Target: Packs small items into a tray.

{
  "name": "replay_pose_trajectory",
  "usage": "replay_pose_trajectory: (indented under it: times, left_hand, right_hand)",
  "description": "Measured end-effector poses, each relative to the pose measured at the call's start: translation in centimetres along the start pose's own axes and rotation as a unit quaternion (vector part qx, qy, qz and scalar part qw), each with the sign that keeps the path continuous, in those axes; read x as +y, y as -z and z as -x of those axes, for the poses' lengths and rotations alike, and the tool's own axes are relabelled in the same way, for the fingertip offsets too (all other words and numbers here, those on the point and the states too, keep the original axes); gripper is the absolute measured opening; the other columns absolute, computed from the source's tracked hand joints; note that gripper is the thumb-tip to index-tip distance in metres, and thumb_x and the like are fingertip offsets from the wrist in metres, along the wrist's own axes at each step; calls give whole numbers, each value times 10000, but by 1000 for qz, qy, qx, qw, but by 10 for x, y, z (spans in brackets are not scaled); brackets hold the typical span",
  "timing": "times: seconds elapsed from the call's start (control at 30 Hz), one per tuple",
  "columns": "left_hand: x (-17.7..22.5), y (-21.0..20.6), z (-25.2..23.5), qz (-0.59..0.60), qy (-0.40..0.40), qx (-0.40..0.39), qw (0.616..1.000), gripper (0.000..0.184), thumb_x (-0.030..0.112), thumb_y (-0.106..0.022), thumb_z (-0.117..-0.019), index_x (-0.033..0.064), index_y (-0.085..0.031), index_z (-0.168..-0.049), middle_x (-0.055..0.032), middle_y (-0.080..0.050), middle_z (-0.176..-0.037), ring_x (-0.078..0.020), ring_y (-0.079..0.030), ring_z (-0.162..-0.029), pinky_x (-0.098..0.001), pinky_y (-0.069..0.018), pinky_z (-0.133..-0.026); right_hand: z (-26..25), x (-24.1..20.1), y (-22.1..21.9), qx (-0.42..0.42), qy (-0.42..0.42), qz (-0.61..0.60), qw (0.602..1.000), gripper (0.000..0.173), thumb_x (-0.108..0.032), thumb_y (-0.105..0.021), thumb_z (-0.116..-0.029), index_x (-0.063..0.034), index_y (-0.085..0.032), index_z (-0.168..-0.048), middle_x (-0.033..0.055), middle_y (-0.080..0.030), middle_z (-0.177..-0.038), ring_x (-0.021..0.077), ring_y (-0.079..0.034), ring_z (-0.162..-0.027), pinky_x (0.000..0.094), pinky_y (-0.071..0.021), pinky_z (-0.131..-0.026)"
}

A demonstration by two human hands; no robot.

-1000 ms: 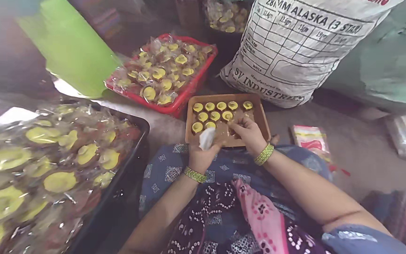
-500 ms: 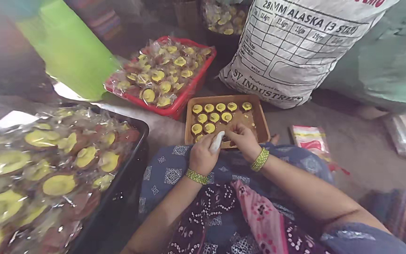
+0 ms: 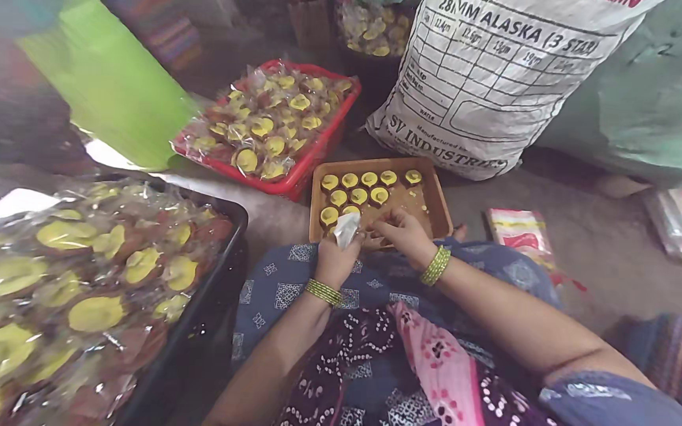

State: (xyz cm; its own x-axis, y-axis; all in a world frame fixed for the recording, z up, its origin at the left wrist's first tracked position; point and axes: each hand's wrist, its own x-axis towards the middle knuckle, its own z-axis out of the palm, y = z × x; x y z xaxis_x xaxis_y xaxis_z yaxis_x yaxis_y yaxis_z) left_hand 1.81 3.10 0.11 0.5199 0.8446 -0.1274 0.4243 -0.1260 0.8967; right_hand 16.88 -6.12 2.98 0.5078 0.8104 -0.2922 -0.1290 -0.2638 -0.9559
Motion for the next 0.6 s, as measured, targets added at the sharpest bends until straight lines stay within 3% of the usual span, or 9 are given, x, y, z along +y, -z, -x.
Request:
replay_pose_trajectory:
  times: [0.1, 0.2, 0.3, 0.4, 0.6]
  left_hand:
    - [-3, 2, -6, 64, 35, 15, 997, 469, 274, -842, -830, -21, -660, -1146, -82, -707, -941, -126, -683, -804, -339, -597, -775]
    - [-9, -2, -5, 103, 8, 33, 994, 460, 221, -843, -802, -28, -649, -1137, -74, -703, -909, -115, -677, -740, -322, -605, -707]
    - [-9, -4, -3, 125, -34, 22, 991, 447, 173, -802, -855, -42, -627, -1205, -77, -716, -984, -94, -691, -811, -293, -610, -776]
    - [-12, -4, -6, 145, -44, 3, 988, 400, 187, -772, -906, -38, -631, -1205, -77, -718, -957, -115, -680, -736, -299, -606, -696]
    - [-14, -4, -8, 155, -54, 48, 985, 405, 283, -746, -943, -30, -638, -1178, -52, -689, -882, -90, -646, -699, -286, -580, -664]
  right_hand:
    - [-1, 5, -2, -41, 12, 48, 998, 339, -319, -763, -926, -54, -662, -1111, 49, -729, -960, 135, -708, -847, 318, -597, -758]
    - [-1, 10, -3, -62, 31, 81, 994, 322, -338, -793, -900, -81, -741, -1085, 18, -750, -983, 93, -701, -867, 298, -589, -789]
    - [-1, 10, -5, -55, 33, 99, 993, 323, -353, -790, -902, -86, -744, -1077, 14, -750, -995, 84, -703, -875, 293, -590, -799]
    - [-2, 9, -1, -39, 35, 108, 993, 335, -356, -761, -924, -85, -732, -1118, 18, -753, -1022, 97, -711, -900, 306, -597, -814]
    - [3, 7, -3, -49, 50, 100, 993, 287, -348, -728, -952, -91, -741, -1077, 4, -743, -959, 78, -697, -863, 293, -588, -804]
